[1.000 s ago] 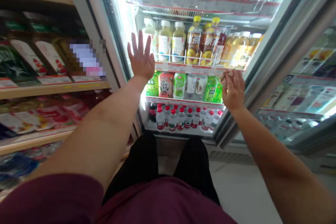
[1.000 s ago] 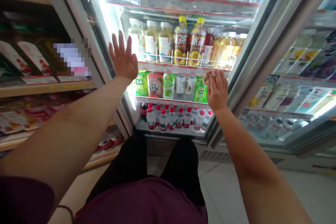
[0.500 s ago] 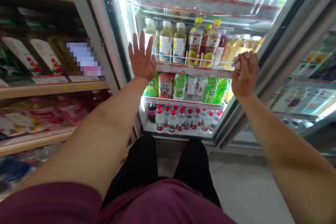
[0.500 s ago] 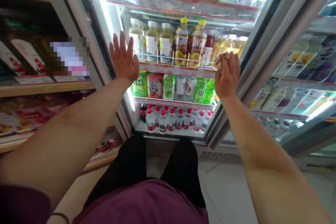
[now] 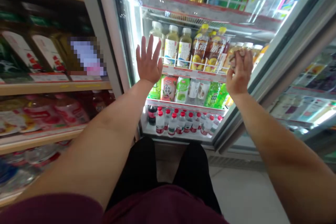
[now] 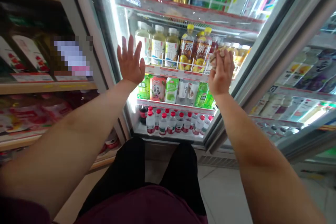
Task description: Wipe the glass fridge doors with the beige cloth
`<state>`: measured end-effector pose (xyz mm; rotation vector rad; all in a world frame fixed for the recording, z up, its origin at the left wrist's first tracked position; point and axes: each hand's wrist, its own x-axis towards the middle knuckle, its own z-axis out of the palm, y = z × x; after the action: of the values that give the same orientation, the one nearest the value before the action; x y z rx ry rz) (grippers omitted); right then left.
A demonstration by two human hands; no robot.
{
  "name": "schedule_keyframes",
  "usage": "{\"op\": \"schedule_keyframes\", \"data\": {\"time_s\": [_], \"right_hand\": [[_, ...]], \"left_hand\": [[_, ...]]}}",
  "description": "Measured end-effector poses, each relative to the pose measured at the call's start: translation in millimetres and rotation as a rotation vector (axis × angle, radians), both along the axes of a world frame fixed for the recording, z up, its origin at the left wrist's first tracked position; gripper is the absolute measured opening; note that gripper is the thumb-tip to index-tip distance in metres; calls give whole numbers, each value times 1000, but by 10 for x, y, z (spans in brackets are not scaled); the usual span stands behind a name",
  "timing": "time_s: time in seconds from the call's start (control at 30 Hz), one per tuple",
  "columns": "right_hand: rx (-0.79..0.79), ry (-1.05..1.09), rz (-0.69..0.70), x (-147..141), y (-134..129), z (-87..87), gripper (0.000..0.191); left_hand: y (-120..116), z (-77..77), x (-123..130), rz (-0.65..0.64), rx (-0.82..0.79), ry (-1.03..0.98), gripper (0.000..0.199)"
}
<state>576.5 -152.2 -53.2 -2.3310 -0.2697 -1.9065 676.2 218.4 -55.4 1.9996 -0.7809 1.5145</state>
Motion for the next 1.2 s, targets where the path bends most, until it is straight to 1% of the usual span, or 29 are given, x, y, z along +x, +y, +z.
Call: {"op": "schedule_keyframes", "data": {"time_s": [0.1,0.17,0.23,0.33,0.4,0.47,0.57,0.63,0.7,0.77,0.83,0.87,0.93,1.0,1.07,1.13,1.2], "right_hand": [[-33,-22,22,75,88,230,58],[-42,-37,28,116,185,300,58],[-56,-18,11,120,316,249,60],[-106,57,-16,65,519,50,62],[-147,89,-5,33,614,-31,61],[-183,94,28,40,666,-6,60],[-193,115,69,114,718,158,61],[-169,121,61,160,779,232,62],[-157,108,43,169,869,211,62],[-178,113,41,144,966,119,62],[-214,140,63,112,1043,38,63],[-229,154,80,104,1073,27,63],[-252,181,120,112,1121,77,64],[-260,189,146,149,1169,189,65],[-248,174,142,195,1231,279,64],[-217,151,127,227,1305,287,64],[-200,150,134,236,1377,221,64]], "left_hand": [[-1,-2,-8,-27,-11,-4,61],[-3,1,-27,2,-4,-5,61],[-4,5,-56,20,-6,-3,61],[-7,5,-88,10,-15,2,61],[-8,0,-79,10,-5,1,60],[-8,-3,-56,26,9,-3,61],[-9,2,-48,54,15,-4,62],[-10,11,-75,64,13,3,61],[-10,17,-107,54,10,12,61],[-9,17,-124,26,-6,6,60],[-7,10,-119,-4,-22,-13,59],[-5,6,-111,-13,-27,-21,59],[-1,-2,-93,-23,-28,-29,59],[1,-6,-83,-28,-29,-28,59],[1,-6,-86,-47,-41,-25,59],[-1,-3,-99,-69,-49,-17,59],[-4,2,-117,-65,-45,-12,60]]}}
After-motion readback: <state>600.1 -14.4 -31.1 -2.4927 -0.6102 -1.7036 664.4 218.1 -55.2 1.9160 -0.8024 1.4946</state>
